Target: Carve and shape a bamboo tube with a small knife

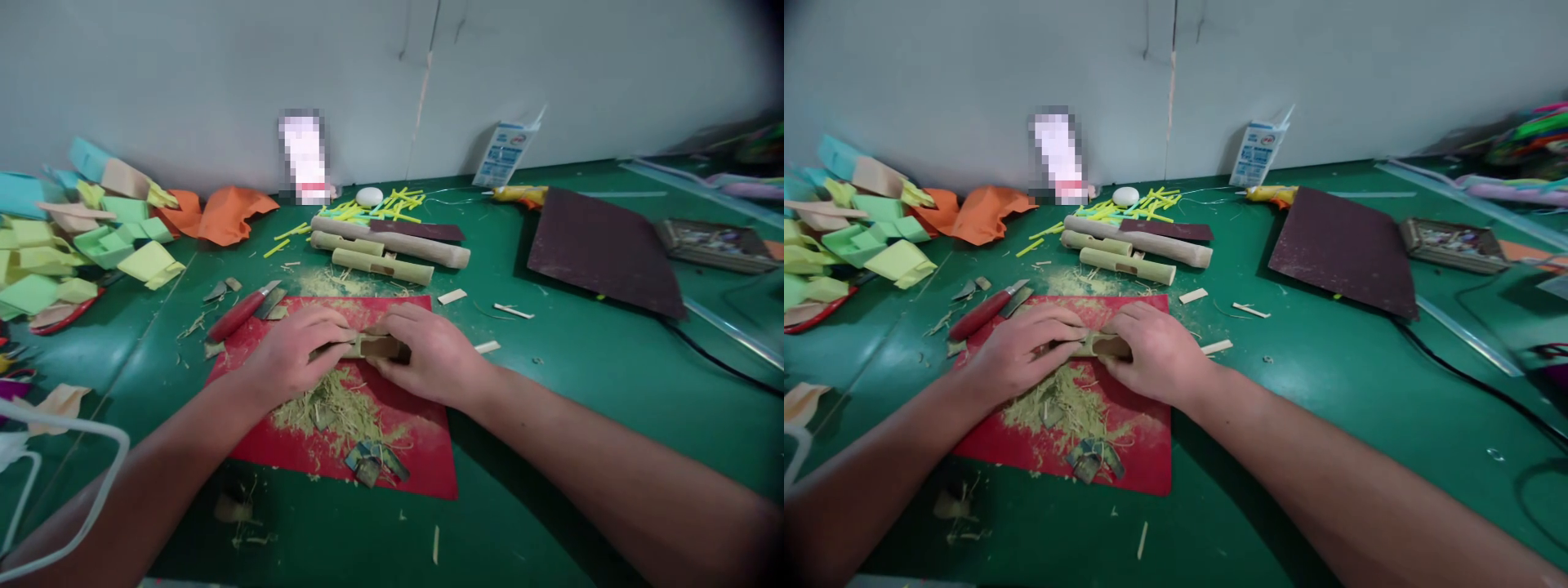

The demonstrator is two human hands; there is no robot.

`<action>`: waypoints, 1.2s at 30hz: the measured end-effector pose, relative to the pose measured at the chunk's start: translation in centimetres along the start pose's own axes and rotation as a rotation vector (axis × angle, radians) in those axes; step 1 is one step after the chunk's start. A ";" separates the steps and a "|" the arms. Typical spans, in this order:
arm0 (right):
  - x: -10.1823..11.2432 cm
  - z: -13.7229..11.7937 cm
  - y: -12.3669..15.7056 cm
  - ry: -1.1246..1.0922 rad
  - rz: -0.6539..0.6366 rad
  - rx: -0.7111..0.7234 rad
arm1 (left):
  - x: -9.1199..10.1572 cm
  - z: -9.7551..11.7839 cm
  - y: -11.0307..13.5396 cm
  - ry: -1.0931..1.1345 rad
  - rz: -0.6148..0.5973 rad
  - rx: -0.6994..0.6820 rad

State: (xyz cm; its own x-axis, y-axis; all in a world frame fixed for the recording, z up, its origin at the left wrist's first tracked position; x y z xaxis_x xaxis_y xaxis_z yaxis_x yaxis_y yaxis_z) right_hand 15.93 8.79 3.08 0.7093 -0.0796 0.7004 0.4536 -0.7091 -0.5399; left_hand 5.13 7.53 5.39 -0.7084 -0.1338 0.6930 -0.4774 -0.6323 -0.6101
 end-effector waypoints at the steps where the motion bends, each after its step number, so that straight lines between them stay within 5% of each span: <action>1: 0.0 0.0 0.0 0.000 -0.001 0.000 | 0.3 0.0 0.1 -0.005 0.020 -0.003; 10: 0.0 -0.1 -0.1 -0.013 0.011 0.009 | 0.2 0.6 -0.1 0.015 0.099 -0.044; 36: -0.1 0.3 -0.4 -0.007 -0.003 -0.028 | 0.3 1.2 0.4 -0.081 0.070 -0.087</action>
State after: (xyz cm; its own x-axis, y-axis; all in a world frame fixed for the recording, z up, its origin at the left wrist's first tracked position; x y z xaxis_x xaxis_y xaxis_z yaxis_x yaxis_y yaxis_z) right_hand 15.82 9.25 3.08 0.7116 -0.0725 0.6988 0.4407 -0.7286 -0.5243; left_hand 5.39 6.33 5.84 -0.6990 -0.2385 0.6742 -0.4739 -0.5516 -0.6864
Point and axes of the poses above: each hand's wrist, its own y-axis away from the middle knuckle, its own x-axis out of the back of the hand, z = x × y, the point moved 9 cm from there along -y, towards the middle knuckle, and after that the axes turned 14 degrees about z, right-handed, at the moved point
